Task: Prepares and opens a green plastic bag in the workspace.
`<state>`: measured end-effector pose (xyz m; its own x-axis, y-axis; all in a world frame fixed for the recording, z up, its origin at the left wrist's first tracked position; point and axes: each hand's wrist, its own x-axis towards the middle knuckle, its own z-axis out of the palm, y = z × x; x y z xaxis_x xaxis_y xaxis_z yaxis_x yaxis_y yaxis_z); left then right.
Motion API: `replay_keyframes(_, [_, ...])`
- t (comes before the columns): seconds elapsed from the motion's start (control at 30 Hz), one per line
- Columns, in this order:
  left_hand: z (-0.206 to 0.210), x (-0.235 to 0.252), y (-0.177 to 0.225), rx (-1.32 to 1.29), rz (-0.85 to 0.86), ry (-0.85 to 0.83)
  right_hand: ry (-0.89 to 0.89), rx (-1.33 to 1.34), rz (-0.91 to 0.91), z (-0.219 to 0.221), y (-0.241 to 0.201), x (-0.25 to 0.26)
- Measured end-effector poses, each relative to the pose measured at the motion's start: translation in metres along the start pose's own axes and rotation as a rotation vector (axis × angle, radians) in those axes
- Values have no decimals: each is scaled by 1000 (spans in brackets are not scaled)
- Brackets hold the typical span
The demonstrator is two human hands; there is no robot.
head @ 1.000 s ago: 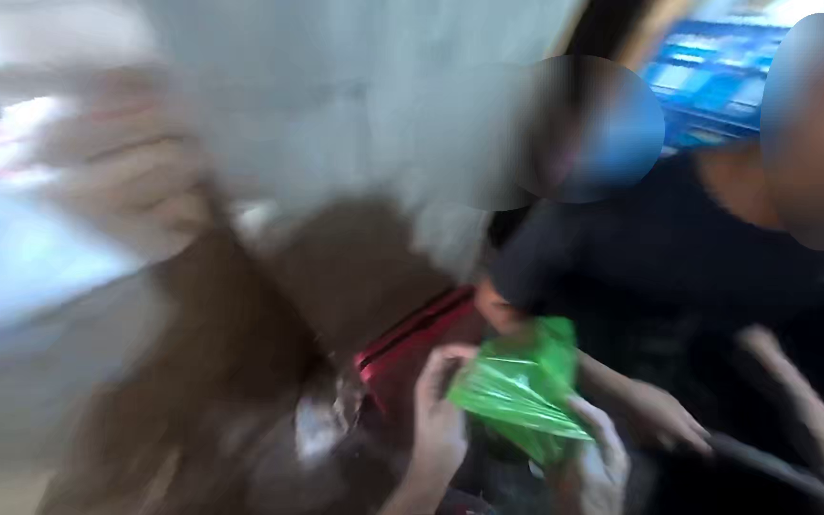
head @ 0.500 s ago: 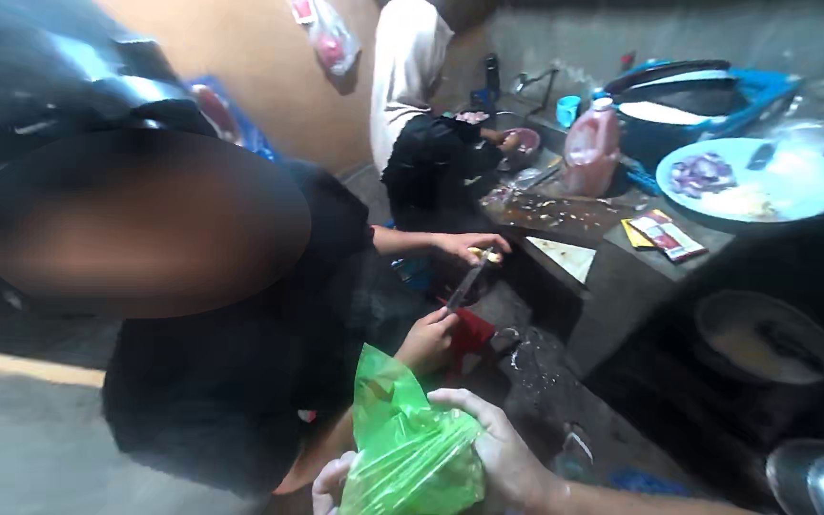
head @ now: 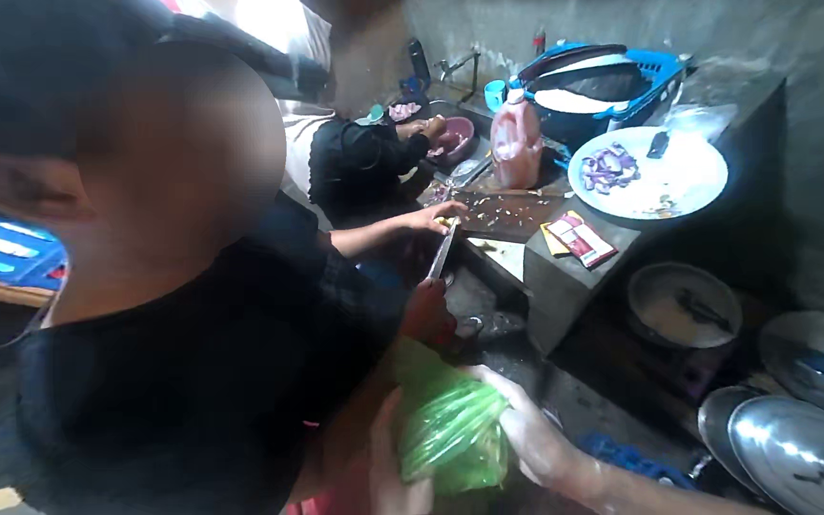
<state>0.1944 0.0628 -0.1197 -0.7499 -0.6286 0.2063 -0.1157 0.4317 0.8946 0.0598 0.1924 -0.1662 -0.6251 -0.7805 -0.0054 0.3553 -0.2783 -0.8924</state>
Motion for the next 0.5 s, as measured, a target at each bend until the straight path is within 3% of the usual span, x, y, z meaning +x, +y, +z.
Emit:
replay_keyframes(0.13, [24,7,6,69,16,-170,6,5,2,-26,-7,7])
replay_keyframes(0.3, [40,17,-2,-6,176,-289,-63,-23,-49,-47,-18,17])
replay_keyframes(0.5, [51,33,-3,66,230,-269,-89,-100,33,-60,-29,25])
